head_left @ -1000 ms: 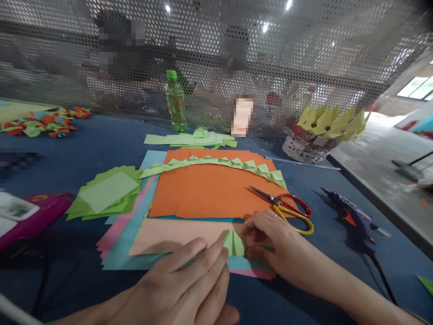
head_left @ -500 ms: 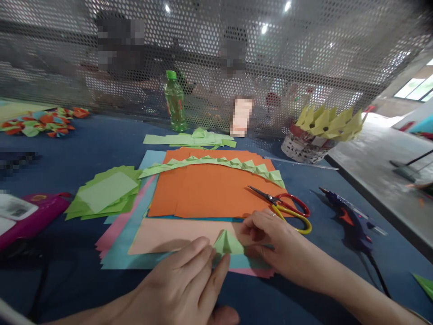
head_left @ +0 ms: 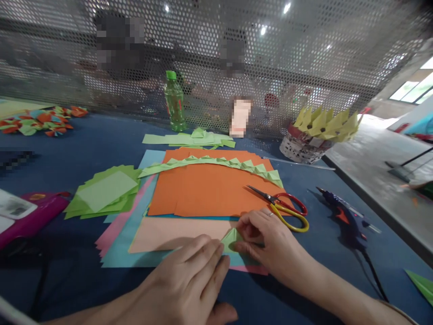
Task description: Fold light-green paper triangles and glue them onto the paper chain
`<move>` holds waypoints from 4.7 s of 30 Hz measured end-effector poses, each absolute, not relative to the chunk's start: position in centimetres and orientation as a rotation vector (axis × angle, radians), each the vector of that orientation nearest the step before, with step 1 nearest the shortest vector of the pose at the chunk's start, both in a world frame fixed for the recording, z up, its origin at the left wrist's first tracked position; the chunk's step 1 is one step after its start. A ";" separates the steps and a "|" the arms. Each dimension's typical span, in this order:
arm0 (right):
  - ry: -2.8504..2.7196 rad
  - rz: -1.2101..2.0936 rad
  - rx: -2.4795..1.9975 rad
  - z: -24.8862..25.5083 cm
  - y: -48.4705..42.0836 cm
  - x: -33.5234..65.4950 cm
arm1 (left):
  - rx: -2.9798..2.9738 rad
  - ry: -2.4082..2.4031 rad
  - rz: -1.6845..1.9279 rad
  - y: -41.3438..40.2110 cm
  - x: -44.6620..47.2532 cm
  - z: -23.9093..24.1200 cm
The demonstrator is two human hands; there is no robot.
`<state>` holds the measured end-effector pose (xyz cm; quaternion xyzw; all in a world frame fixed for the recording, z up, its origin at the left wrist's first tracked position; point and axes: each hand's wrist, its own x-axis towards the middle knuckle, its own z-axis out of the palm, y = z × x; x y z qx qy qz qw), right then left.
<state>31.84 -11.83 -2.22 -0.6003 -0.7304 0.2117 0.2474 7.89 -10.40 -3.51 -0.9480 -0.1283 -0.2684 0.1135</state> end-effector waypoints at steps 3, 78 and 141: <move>-2.048 0.470 -1.646 -2.3 -12.0 31.5 | -2.814 -0.409 -0.682 -10.5 7.7 -2.7; -2.156 0.539 -1.404 -2.4 -12.5 32.0 | -3.298 -0.990 -0.819 -7.4 9.6 -2.7; -2.331 0.326 -1.053 -3.2 -12.3 33.0 | -3.256 -0.663 -0.715 -7.5 9.3 -3.1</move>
